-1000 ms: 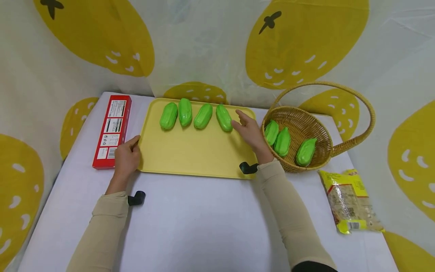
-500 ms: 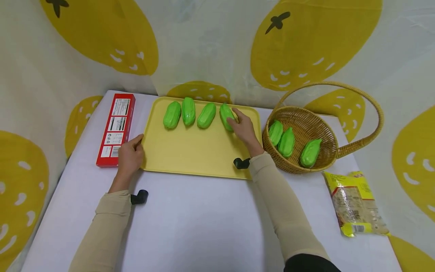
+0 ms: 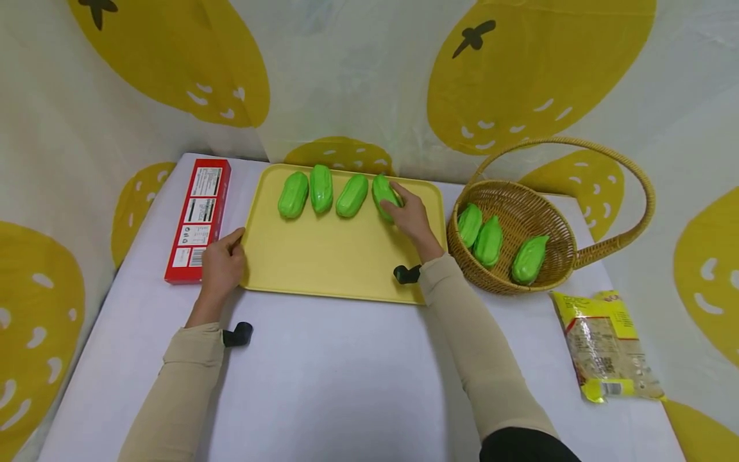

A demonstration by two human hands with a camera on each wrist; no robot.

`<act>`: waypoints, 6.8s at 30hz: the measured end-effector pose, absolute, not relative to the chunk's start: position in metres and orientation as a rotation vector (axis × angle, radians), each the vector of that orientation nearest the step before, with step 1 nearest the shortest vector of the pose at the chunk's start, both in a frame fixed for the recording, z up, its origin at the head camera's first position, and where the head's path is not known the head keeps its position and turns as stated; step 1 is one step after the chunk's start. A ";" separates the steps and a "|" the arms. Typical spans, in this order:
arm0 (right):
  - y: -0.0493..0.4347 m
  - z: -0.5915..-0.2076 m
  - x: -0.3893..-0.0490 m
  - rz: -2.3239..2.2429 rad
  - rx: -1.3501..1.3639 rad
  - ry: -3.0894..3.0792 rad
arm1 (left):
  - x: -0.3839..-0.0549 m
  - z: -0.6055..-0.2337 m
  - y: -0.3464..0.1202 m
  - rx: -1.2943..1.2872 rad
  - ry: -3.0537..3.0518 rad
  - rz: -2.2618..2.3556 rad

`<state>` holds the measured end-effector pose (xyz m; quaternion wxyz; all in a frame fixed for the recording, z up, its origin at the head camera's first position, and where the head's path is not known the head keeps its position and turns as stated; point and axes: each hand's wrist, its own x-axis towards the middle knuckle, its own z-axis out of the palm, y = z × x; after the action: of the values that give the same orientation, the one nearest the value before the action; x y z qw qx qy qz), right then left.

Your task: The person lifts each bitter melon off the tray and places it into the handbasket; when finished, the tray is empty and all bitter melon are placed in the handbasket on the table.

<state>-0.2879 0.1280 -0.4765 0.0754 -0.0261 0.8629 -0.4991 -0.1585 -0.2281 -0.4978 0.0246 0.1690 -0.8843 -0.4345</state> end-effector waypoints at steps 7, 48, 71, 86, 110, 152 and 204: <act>0.125 -0.481 -0.289 -1.471 -0.036 2.559 | -0.159 -0.497 -0.227 0.493 -2.722 -1.338; 0.122 -0.467 -0.265 -1.613 -0.092 2.563 | -0.157 -0.499 -0.230 0.491 -2.722 -1.360; 0.150 -0.430 -0.218 -1.895 -0.229 2.420 | -0.157 -0.500 -0.230 0.483 -2.717 -1.376; 0.200 -0.423 -0.181 -1.954 -0.070 2.470 | -0.157 -0.502 -0.230 0.485 -2.721 -1.349; 0.288 -0.422 -0.162 -1.775 0.259 2.683 | -0.156 -0.500 -0.230 0.449 -2.698 -1.334; 0.328 -0.426 -0.167 -1.290 0.321 2.799 | -0.154 -0.498 -0.227 0.493 -2.743 -1.325; 0.220 -0.391 -0.180 -1.681 -0.276 2.732 | -0.154 -0.499 -0.229 0.484 -2.709 -1.349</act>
<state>-0.1802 0.2199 -0.3912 -0.0388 -0.0858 0.8479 -0.5217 -0.1545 -0.2290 -0.4985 0.0383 0.1577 -0.8833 -0.4398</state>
